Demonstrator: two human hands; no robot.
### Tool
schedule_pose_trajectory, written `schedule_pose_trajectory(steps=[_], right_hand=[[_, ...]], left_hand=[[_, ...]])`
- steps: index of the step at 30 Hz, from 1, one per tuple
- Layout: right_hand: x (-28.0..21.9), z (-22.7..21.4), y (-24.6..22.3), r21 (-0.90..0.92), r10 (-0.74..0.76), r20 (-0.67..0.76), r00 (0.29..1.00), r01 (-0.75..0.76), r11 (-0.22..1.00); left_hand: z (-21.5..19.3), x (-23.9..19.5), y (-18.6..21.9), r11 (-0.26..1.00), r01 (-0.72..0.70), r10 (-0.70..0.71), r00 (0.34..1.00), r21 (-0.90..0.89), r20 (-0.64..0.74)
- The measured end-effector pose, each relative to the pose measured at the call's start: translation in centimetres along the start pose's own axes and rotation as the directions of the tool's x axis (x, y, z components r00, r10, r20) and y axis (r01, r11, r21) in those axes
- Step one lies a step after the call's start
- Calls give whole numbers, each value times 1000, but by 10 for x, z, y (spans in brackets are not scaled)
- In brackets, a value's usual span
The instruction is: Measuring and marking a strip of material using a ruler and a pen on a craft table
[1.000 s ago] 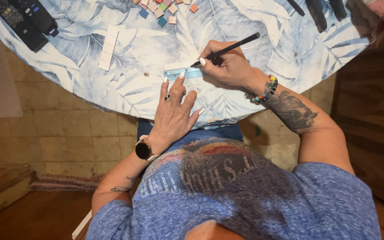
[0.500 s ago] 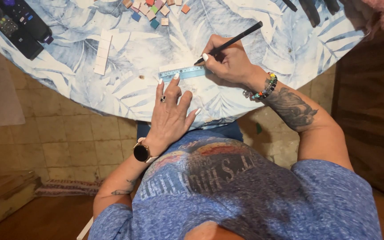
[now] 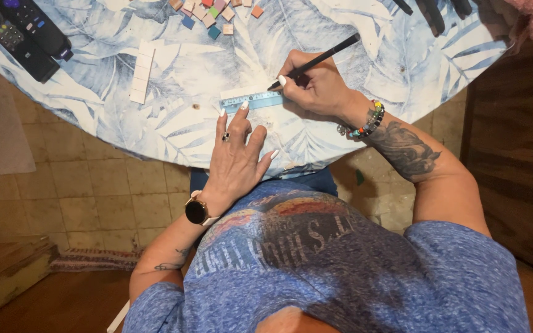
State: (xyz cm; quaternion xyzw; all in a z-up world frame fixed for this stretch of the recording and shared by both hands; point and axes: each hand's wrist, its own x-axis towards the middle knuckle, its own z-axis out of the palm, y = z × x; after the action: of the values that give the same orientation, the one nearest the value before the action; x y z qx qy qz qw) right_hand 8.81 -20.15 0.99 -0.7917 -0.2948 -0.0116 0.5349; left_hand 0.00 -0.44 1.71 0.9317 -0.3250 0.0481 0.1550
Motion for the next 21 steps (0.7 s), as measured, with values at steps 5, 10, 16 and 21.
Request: schedule_pose_trajectory(steps=[5, 10, 16, 21], right_hand=[[1, 0, -2, -1, 0, -4, 1000, 0, 1000], [-3, -4, 5, 31, 16, -55, 998, -15, 999], [-8, -12, 4, -11, 34, -60, 998, -35, 999], [-8, -11, 7, -20, -27, -48, 998, 26, 999]], left_hand=[[-1, 1, 0, 1000, -6, 6, 1000, -10, -20], [0, 0, 0, 1000, -4, 4, 1000, -5, -17], [1, -1, 0, 1000, -2, 2, 1000, -11, -8], [4, -1, 0, 1000, 8, -8, 1000, -14, -12]])
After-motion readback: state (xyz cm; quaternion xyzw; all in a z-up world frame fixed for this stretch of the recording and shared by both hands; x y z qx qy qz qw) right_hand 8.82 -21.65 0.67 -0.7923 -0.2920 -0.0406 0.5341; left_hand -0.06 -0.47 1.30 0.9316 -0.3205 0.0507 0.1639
